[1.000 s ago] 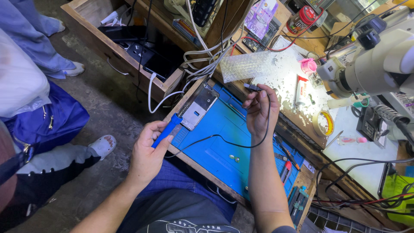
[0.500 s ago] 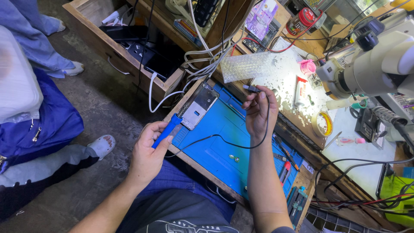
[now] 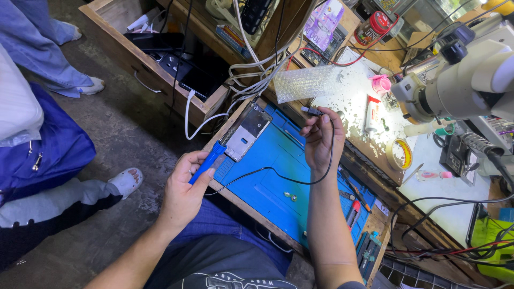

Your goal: The person sits on the floor at a low workbench and uses a soldering iron to work on a small electronic component. They then set the tool down and handle a small black object, turning it over in their hands.

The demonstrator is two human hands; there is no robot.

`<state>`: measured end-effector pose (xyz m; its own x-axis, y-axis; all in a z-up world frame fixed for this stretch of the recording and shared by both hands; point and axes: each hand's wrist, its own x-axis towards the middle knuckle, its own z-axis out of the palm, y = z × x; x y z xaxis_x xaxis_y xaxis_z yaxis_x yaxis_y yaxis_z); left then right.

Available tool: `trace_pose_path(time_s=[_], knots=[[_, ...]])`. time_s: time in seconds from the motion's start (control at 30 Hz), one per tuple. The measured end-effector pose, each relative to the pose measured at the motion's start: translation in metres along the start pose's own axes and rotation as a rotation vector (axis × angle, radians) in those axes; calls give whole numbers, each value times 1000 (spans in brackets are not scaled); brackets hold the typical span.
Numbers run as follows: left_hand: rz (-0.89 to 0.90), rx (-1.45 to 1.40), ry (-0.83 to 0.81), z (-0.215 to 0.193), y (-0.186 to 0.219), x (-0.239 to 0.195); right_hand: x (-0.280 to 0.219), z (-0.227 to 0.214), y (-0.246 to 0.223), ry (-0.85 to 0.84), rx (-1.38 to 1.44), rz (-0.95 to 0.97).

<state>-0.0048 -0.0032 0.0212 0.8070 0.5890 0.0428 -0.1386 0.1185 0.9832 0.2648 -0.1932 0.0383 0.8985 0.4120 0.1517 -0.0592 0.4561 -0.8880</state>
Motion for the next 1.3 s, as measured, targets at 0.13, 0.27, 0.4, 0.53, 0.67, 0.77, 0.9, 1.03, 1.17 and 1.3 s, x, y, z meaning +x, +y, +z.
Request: trace_pose_path(time_s=[0.13,0.27,0.4,0.53,0.67,0.77,0.9,1.03,1.17,1.3], knots=[[18,-23,-2,0,-2,0,0,1,1,-5,2,-1],[-16,-79,-7,-2,-9,-1,1,2,1,-8,-2,1],[-72,-181,-37,-5,-22,2,2,2,1,-12,6,3],[-142,-338,-44,-7,-32,4,2,2,1,-12,3,3],[-194,-520,-42,-9,-33,5,8,6,-2,-4,7,-10],[-223,-634,-36,-12,-28,6,23,10,-12,16,-12,-73],[-210,-666,-34,-17,-25,6,61,16,-33,27,-68,-253],[-170,-631,-31,-23,-31,9,118,22,-32,-6,-60,-272],[-155,-570,19,-30,-37,13,182,17,-4,-117,-102,-160],[-183,-523,110,-40,-40,19,255,14,43,-193,-277,-307]])
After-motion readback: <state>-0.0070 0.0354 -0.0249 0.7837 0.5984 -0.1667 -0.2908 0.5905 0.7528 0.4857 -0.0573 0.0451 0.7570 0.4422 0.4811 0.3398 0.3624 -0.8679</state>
